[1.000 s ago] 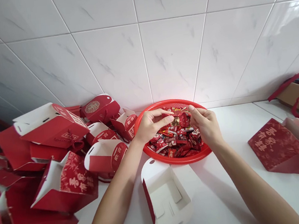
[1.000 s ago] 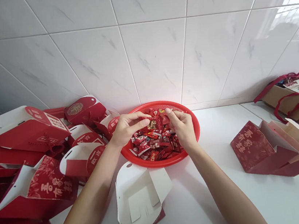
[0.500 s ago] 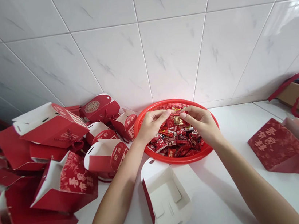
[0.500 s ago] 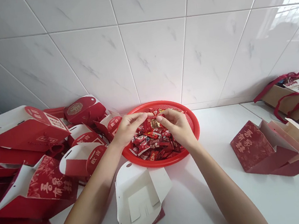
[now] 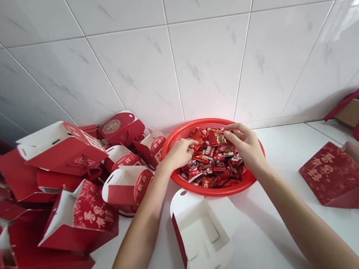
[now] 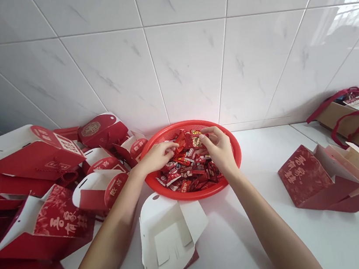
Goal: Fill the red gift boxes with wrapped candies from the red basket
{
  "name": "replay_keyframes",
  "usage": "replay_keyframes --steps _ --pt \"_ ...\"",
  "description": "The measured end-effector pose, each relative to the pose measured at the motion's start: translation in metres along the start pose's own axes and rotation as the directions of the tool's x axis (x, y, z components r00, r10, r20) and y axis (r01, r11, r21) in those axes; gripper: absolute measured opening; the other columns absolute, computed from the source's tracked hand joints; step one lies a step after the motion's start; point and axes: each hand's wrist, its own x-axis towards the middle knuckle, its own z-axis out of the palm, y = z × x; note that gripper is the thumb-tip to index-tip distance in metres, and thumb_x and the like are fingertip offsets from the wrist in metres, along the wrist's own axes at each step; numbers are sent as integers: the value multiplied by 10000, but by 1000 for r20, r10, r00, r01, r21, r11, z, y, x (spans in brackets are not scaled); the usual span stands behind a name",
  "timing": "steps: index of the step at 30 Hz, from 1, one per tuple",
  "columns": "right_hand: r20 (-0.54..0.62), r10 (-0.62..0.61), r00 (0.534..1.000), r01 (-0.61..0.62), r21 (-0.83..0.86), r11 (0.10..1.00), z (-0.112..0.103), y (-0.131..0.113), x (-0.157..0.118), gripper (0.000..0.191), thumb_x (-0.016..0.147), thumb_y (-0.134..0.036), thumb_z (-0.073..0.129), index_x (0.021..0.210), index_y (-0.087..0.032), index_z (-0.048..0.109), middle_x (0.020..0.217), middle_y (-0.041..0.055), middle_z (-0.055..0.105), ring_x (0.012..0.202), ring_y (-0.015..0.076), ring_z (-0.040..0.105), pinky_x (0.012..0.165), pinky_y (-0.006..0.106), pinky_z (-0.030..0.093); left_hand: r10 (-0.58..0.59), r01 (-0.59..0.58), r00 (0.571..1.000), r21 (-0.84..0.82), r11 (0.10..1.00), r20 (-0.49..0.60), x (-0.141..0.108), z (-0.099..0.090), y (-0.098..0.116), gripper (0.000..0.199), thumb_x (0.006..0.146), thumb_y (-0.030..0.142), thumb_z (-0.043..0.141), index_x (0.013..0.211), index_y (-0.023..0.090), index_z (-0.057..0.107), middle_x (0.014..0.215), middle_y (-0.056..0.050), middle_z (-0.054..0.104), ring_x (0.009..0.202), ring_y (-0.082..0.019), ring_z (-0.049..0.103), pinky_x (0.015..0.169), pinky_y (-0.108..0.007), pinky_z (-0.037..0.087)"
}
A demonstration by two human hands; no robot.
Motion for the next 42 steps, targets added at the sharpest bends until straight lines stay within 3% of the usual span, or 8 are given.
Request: replay_keyframes --steps 2,6,14,20,26,35,39,42 --pt "-20 -6 1000 6 -5 1000 0 1 0 340 763 -492 800 952 -242 668 758 -39 665 524 142 658 564 306 584 -46 42 995 51 998 85 1 2 -3 483 830 35 570 1222 235 769 1223 -93 766 1169 -284 710 996 -347 548" --pt "-26 -9 1000 9 -30 1000 0 1 0 317 766 -472 781 941 -237 660 783 -35 677 519 137 665 571 300 571 -125 109 981 111 988 146 2 3 -7 563 759 34 638 1273 236 747 1340 -127 718 1298 -344 646 1051 -381 516" --pt "-24 8 1000 -9 -19 1000 1 -1 -1 291 757 -429 766 941 -224 674 793 -32 680 533 128 660 586 290 565 -166 142 966 129 981 196 2 2 -4 562 809 59 601 1341 209 703 1264 -139 742 1187 -308 702 981 -344 528" --pt "-15 11 1000 -11 -15 1000 1 -1 0 289 755 -432 777 934 -225 681 781 -34 671 529 123 645 591 293 566 -136 114 958 100 988 254 2 1 -4 297 762 80 649 952 234 817 1072 -74 805 1052 -295 740 871 -310 545" --pt "-21 2 1000 -3 -13 1000 1 0 0 284 754 -431 784 930 -231 684 811 -21 684 550 127 636 589 298 576 -106 102 960 31 994 259 5 3 -10 387 688 38 636 962 238 820 1071 -58 815 983 -269 749 801 -289 551" --pt "-27 1 1000 -2 -55 999 1 -2 -2 255 795 -423 741 939 -223 677 778 -20 685 557 151 677 581 297 565 27 -4 995 -228 974 99 4 -2 -11 491 668 203 826 1155 178 769 920 -46 750 862 -229 712 764 -315 572" --pt "-30 6 1000 -8 -66 998 1 -1 -2 282 799 -441 746 956 -221 666 805 -6 699 580 168 699 564 299 562 92 -112 994 -509 853 -63 3 -8 -8 482 653 233 851 1123 163 771 943 -52 740 905 -219 681 865 -375 572" --pt "-10 17 1000 -18 -54 998 1 0 -1 294 785 -450 759 945 -225 657 813 -7 690 573 166 694 554 302 565 101 -172 984 -618 767 -148 0 -11 -3 524 624 241 874 1132 168 770 993 -54 727 969 -215 667 938 -391 554"
